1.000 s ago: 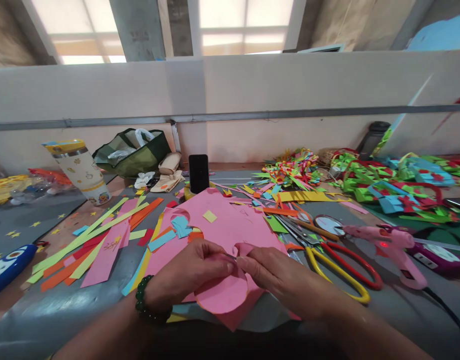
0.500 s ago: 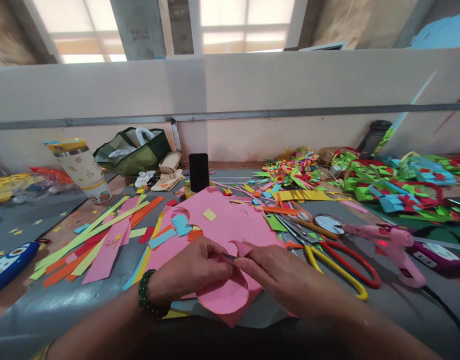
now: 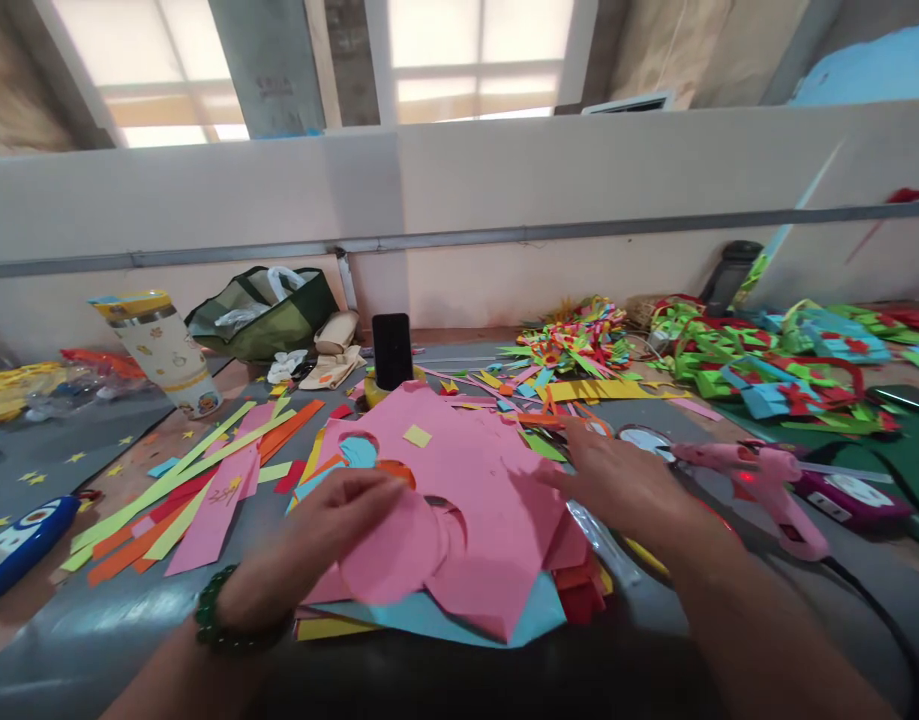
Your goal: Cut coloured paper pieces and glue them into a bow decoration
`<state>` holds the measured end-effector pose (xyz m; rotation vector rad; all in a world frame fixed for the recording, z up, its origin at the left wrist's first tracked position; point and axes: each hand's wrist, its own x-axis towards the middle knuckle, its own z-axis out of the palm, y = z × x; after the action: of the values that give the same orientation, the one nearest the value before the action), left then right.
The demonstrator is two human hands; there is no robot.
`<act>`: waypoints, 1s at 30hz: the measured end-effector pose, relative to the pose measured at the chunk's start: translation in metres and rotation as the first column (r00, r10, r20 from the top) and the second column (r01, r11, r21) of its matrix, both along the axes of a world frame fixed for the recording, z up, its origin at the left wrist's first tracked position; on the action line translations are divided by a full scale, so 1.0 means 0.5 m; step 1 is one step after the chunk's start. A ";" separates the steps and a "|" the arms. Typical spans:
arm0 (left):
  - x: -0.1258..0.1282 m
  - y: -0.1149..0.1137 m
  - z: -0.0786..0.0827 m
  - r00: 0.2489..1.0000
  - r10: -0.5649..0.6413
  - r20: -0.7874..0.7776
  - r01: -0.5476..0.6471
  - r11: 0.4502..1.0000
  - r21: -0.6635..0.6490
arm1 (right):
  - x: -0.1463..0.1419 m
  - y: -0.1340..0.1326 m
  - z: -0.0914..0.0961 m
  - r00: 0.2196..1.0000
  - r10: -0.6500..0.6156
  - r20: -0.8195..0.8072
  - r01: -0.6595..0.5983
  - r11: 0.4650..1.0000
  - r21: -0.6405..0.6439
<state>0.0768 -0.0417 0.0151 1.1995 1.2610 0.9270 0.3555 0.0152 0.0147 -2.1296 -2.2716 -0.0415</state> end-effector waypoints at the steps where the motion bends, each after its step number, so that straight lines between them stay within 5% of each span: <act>1: -0.016 -0.001 -0.004 0.986 0.155 0.069 -0.154 0.988 -0.010 | 0.017 -0.001 -0.003 0.999 -0.030 0.031 0.030 1.000 0.000; 4: -0.053 -0.002 -0.022 0.899 0.379 0.219 -0.385 0.923 -0.015 | 0.046 -0.016 -0.004 0.994 -0.085 0.073 0.084 0.996 0.022; 9: -0.079 -0.013 -0.046 0.856 0.356 0.375 -0.387 0.922 0.010 | 0.038 -0.046 -0.010 0.964 0.032 -0.263 0.037 0.966 0.254; 13: -0.093 -0.027 -0.059 0.867 0.370 0.335 -0.413 0.908 0.067 | 0.031 -0.069 -0.031 0.734 0.252 -0.631 0.025 0.918 0.396; 17: -0.088 -0.022 -0.080 0.964 0.256 0.077 -0.263 0.960 0.098 | 0.010 -0.100 -0.042 0.590 0.307 -0.747 -0.005 0.927 0.376; 19: -0.068 -0.013 -0.091 0.991 0.130 -0.037 -0.122 0.980 0.155 | -0.010 -0.111 -0.044 0.588 0.320 -0.742 -0.096 0.939 0.329; 23: -0.001 0.004 -0.102 0.946 -0.005 -0.324 0.117 0.938 0.327 | -0.055 -0.112 -0.055 0.695 0.338 -0.635 -0.273 0.941 0.201; 27: 0.044 0.008 -0.106 0.914 -0.060 -0.401 0.192 0.935 0.298 | -0.075 -0.100 -0.080 0.787 0.315 -0.531 -0.296 0.947 0.123; 30: 0.027 0.008 -0.103 0.926 -0.009 -0.378 0.140 0.937 0.320 | -0.074 -0.097 -0.104 0.841 0.289 -0.457 -0.294 0.954 0.062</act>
<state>0.0903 -0.0378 -0.0363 1.7527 1.3707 0.9123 0.3188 -0.0333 -0.0375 -1.5464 -2.2565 0.4381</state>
